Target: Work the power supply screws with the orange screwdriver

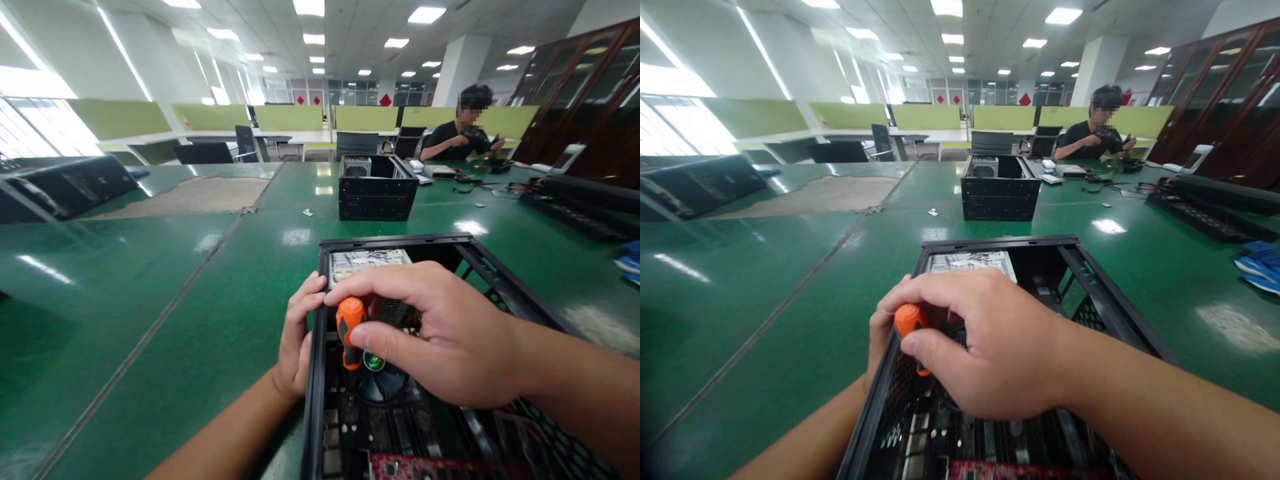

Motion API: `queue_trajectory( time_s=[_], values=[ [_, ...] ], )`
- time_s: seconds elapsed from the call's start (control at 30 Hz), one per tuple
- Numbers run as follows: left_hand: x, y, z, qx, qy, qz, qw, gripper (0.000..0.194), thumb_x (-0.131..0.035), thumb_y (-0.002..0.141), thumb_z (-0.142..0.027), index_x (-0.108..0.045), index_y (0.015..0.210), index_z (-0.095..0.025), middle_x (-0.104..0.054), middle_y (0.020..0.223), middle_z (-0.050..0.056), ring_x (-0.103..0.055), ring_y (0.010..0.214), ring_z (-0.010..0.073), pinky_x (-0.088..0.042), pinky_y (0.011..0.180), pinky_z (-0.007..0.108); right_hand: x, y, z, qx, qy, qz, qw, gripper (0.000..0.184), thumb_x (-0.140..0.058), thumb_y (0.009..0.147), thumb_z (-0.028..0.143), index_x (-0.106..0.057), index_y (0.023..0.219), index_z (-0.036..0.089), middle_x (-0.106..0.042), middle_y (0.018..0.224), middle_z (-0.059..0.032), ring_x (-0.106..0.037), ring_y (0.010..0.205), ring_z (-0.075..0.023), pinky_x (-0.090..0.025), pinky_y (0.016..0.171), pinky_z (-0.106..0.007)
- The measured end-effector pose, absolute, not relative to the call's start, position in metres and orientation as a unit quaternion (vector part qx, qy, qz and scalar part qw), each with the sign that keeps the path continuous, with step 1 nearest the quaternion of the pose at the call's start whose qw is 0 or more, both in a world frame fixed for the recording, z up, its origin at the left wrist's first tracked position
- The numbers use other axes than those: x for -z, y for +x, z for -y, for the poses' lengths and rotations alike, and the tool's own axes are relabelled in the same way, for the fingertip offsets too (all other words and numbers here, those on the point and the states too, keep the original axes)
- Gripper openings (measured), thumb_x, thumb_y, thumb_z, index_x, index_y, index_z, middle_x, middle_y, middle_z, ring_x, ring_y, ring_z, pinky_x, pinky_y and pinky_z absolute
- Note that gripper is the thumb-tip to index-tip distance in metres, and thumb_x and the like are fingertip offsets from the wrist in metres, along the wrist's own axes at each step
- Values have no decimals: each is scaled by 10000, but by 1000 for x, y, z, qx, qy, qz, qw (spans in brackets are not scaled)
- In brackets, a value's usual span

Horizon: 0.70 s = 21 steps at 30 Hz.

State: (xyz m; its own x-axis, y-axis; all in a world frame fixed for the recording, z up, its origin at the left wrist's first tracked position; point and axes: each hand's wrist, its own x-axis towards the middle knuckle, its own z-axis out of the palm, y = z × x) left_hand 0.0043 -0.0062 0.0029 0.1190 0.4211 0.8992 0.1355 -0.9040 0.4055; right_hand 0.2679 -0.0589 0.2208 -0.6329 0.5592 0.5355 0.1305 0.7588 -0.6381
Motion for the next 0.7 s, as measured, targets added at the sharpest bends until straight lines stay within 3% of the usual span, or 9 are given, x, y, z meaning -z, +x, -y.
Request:
queue_trajectory(
  time_s=[0.13,0.27,0.43,0.53,0.63,0.7],
  values=[
    [-8,4,8,-636,743,-184,92,596,-731,1224,-314,-697,1819,-330,-780,1860,119,-718,1819,400,-596,1554,644,-219,267,58,-276,-204,861,375,294,-732,1081,26,-943,1250,139,-1037,1326,-81,-991,1229,-206,-738,1178,-274],
    [-6,4,7,-634,745,-185,91,608,-723,1219,-301,-689,1825,-313,-779,1855,132,-709,1822,399,-595,1547,653,-221,267,58,-284,-200,861,372,295,-725,1089,26,-942,1237,159,-1037,1311,-72,-989,1206,-207,-746,1154,-290],
    [-1,3,3,-649,730,-186,104,561,-803,1214,-492,-736,1756,-363,-793,1813,122,-751,1768,437,-622,1515,686,-218,269,59,-278,-217,862,363,279,-745,1096,60,-941,1271,156,-1024,1326,-98,-966,1231,-210,-715,1158,-299],
    [0,3,0,-643,741,-174,84,581,-736,1247,-528,-706,1798,-346,-786,1828,127,-730,1795,408,-611,1528,656,-217,269,60,-289,-250,855,351,66,-902,1065,183,-898,1129,195,-979,1086,-47,-906,962,-195,-705,950,-293],
    [-1,3,1,-638,742,-185,86,548,-664,1284,-541,-699,1804,-370,-797,1824,113,-730,1795,402,-622,1504,703,-220,269,63,-338,-295,835,320,277,-1058,951,259,-782,959,248,-841,845,47,-763,718,-155,-598,689,-256],
    [-1,2,1,-637,740,-198,91,522,-667,1291,-528,-704,1794,-396,-805,1818,102,-737,1788,403,-636,1483,724,-223,269,64,-342,-299,832,318,302,-1047,926,221,-747,922,256,-832,835,51,-763,723,-156,-598,690,-253]
  ],
)
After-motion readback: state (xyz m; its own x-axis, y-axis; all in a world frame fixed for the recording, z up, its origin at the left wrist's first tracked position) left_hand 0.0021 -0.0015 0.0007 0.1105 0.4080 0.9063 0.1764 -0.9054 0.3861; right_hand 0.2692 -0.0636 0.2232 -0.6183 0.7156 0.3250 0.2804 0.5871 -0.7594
